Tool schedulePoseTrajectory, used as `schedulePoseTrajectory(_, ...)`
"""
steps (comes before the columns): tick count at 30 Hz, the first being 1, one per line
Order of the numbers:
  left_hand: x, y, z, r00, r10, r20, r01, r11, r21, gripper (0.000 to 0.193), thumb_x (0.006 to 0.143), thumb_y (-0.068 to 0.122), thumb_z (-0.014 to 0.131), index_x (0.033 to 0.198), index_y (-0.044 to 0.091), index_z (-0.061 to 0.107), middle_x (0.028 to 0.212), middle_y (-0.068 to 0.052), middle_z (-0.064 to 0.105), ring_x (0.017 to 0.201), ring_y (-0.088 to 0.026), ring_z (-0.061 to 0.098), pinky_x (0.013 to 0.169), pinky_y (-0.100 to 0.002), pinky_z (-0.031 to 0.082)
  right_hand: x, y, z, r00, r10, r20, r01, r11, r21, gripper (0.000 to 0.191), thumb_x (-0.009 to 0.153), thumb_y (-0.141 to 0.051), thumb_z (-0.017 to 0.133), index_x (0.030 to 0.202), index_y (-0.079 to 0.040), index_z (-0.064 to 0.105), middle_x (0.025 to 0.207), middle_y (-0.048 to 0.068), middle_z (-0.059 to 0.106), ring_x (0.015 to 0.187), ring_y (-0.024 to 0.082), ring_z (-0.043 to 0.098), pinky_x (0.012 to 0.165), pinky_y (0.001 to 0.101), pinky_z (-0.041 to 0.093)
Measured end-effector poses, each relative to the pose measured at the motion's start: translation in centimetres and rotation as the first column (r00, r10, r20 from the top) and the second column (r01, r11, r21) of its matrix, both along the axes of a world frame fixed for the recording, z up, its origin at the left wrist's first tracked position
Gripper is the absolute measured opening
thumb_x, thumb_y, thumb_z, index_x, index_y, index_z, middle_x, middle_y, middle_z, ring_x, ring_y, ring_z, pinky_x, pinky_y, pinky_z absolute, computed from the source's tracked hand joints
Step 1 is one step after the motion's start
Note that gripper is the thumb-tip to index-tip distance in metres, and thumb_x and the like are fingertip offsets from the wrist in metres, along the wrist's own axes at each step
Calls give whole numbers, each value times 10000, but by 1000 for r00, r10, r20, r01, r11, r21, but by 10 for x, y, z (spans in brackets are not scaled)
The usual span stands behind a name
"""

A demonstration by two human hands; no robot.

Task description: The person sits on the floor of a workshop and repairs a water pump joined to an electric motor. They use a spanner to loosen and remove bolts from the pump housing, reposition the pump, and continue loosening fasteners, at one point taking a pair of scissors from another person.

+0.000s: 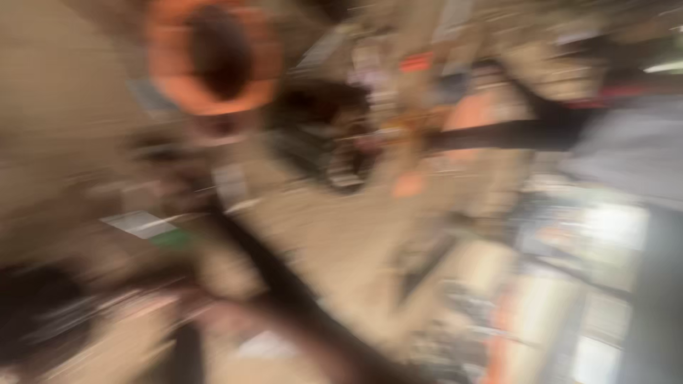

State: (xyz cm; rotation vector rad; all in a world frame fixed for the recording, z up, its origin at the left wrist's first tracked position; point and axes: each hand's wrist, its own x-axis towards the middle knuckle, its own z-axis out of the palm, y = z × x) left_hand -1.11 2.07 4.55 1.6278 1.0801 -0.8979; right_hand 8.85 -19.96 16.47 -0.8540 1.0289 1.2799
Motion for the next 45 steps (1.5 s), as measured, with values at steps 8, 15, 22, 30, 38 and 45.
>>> schedulePoseTrajectory(8,-12,84,112,998,-51,39,41,973,227,807,761,373,762,1471,156,445,1030,-196,714,742,-373,718,667,-512,587,-7,-32,30,996,80,-37,-87,964,-253,97,889,-114,686,962,-158,640,711,-2,590,595,132,543,516,272,417)
schedulePoseTrajectory(15,-139,37,227,986,46,161,-105,919,380,453,846,140,650,1290,224,677,826,-205,722,818,-400,695,730,-493,550,-88,32,48,977,156,146,-104,943,-315,92,942,-194,651,924,-106,635,762,66,657,670,188,655,595,314,535)
schedulePoseTrajectory(22,-314,-9,337,757,649,80,-643,717,269,468,843,139,735,1301,167,644,986,-79,790,886,-221,764,788,-364,591,-99,107,125,821,569,-39,-569,813,-120,115,908,-143,673,874,-71,591,675,71,619,581,227,624,512,380,494)
schedulePoseTrajectory(30,-386,-150,404,273,961,30,-896,243,373,465,870,231,740,1315,121,661,925,-147,795,819,-241,770,756,-388,599,13,134,203,374,927,-9,-889,356,-288,180,923,-198,660,833,-90,546,634,84,549,497,234,539,459,363,431)
schedulePoseTrajectory(38,-220,-317,418,-82,997,7,-908,-77,411,427,867,286,733,1262,126,703,1097,-158,776,1015,-306,732,908,-410,560,90,144,249,-582,772,257,-706,-322,-631,226,920,-210,706,831,-35,594,655,68,561,514,197,488,442,387,356)
schedulePoseTrajectory(45,-102,-409,434,-394,906,153,-799,-420,430,423,870,291,741,1253,115,708,1101,-147,767,1021,-294,736,897,-395,563,27,220,255,-935,70,347,-344,-407,-846,387,897,-332,761,1007,35,706,847,201,706,779,306,650,723,466,511)
